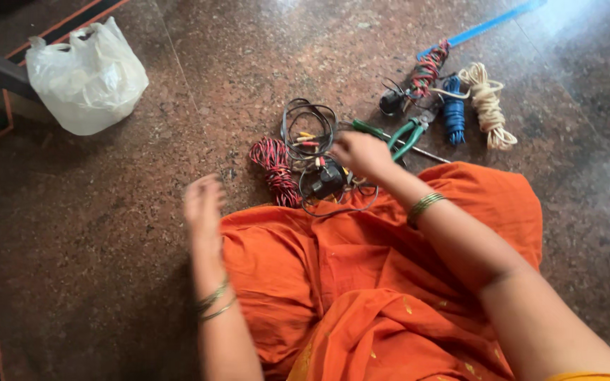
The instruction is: The person sits on the floor and handles a black electrical plug, opening it to adjust internal wires. They use pliers and a soldering iron to manipulate the wires, then reassemble the plug. The person also handles a bundle of red and black wires and a power adapter, organizing them on the floor.
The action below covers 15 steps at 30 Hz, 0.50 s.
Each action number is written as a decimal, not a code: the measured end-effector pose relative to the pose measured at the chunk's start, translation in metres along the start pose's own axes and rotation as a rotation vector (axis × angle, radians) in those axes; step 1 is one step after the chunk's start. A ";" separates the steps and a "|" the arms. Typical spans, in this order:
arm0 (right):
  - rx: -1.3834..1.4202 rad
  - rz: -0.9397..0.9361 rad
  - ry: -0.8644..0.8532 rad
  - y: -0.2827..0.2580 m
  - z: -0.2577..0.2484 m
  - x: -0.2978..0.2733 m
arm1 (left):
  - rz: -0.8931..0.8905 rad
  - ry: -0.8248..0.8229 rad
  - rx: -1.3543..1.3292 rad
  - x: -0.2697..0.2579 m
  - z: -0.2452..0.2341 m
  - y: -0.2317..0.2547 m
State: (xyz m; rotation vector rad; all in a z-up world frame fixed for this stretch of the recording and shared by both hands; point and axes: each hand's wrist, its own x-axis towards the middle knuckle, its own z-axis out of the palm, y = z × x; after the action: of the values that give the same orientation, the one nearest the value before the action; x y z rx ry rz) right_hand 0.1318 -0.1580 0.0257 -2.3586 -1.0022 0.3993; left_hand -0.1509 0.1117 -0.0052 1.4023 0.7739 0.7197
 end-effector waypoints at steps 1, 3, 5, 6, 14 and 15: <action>-0.116 0.033 -0.080 -0.006 0.007 -0.001 | -0.006 -0.057 -0.026 -0.002 0.028 0.003; -0.091 0.045 -0.103 -0.016 0.017 -0.010 | -0.003 -0.180 0.135 -0.010 0.080 0.003; 0.189 0.008 0.005 -0.027 0.024 -0.027 | 0.035 -0.228 0.027 -0.018 0.127 -0.005; 0.321 -0.097 0.062 -0.033 0.027 -0.038 | -0.150 -0.269 -0.026 -0.022 0.133 -0.007; -0.160 -0.507 -0.591 -0.087 0.007 -0.088 | -0.321 -0.214 -0.916 0.000 0.066 0.008; -0.162 -0.458 -0.604 -0.088 0.002 -0.086 | -0.200 -0.156 -0.936 0.006 0.056 0.008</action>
State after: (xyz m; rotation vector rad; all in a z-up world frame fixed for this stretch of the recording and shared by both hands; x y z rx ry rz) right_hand 0.0223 -0.1694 0.0798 -2.0786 -1.8617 0.9000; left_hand -0.1020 0.0849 0.0031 0.5123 0.3504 0.6715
